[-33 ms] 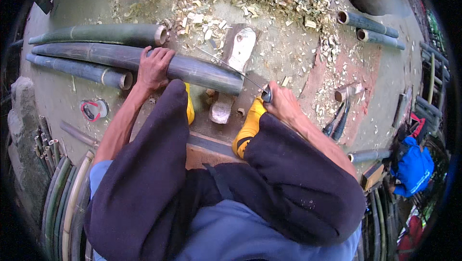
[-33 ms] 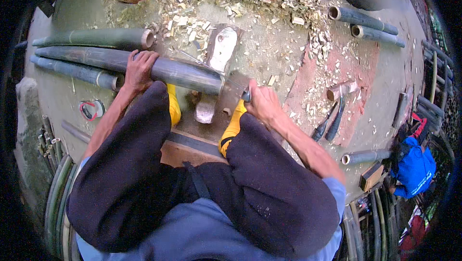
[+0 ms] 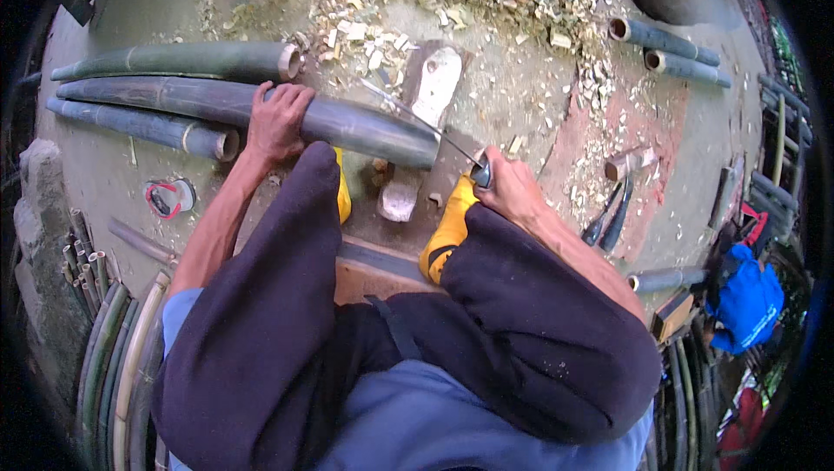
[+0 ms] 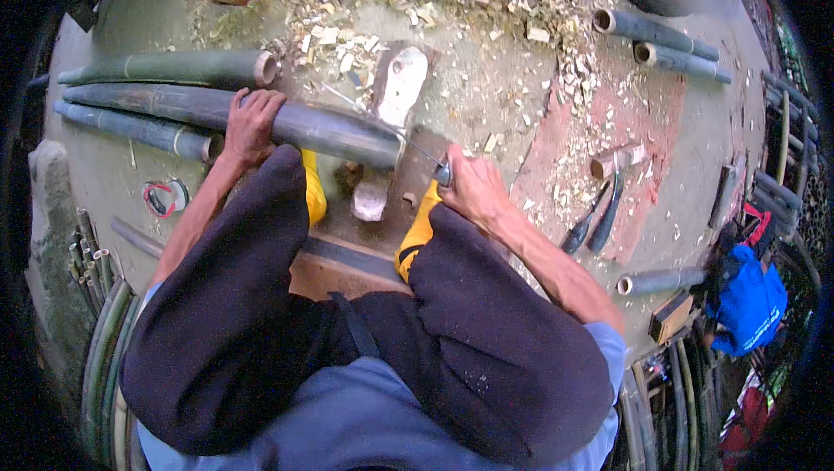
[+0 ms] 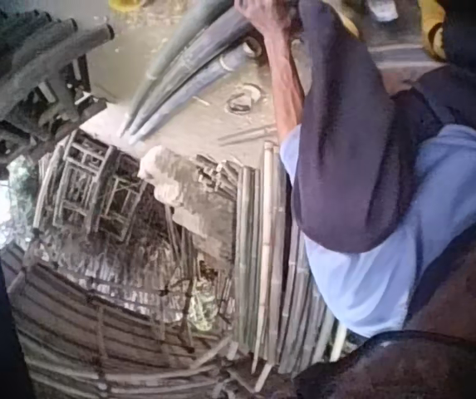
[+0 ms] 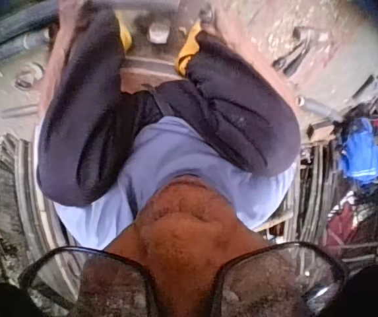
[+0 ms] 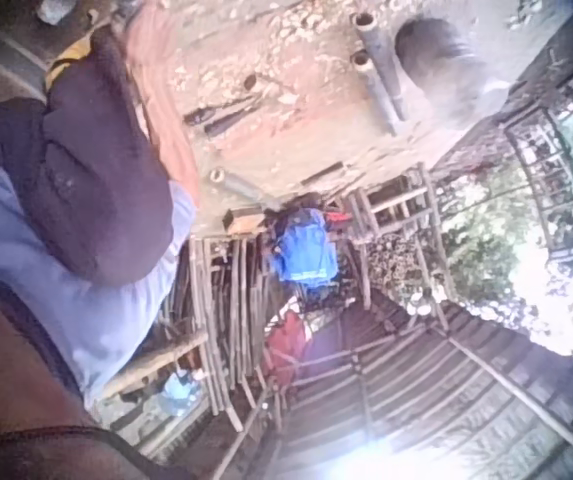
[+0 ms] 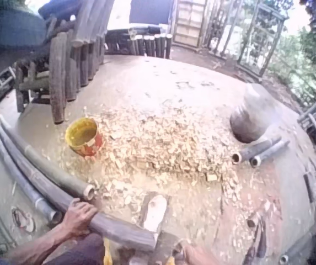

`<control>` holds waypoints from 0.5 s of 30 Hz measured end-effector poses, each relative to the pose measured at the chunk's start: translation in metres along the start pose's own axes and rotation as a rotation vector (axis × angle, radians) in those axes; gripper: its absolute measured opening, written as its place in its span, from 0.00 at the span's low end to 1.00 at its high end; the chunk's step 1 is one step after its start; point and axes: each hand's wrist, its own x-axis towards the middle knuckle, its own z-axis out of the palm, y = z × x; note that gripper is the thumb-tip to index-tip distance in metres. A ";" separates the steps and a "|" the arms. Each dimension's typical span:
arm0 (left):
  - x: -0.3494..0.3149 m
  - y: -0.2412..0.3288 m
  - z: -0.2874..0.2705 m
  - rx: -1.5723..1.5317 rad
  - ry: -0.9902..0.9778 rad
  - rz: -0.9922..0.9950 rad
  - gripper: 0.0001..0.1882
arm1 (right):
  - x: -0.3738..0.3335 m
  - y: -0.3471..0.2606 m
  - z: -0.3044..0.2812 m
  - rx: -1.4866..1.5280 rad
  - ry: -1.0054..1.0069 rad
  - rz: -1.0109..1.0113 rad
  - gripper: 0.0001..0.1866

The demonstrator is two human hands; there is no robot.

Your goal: The person saws into a bamboo stalk and shaves its surface using a blade by hand while sitting on the ground. They handle multiple stalks, moving them into position and clearing wood shavings.

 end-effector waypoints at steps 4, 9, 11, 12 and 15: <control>-0.001 0.002 -0.002 -0.012 0.007 0.000 0.37 | -0.016 -0.019 0.001 0.192 0.385 -0.442 0.19; 0.002 0.001 0.002 0.010 0.032 0.034 0.37 | 0.008 0.023 0.008 -0.090 0.059 0.023 0.16; -0.010 0.001 0.007 0.002 0.003 0.020 0.35 | -0.008 -0.001 0.007 -0.042 0.049 0.043 0.17; -0.012 -0.002 0.009 0.033 0.057 0.008 0.34 | -0.011 -0.014 0.002 0.099 0.223 -0.171 0.18; -0.003 0.006 0.006 -0.006 0.115 -0.011 0.33 | -0.011 -0.013 0.003 0.253 0.446 -0.364 0.21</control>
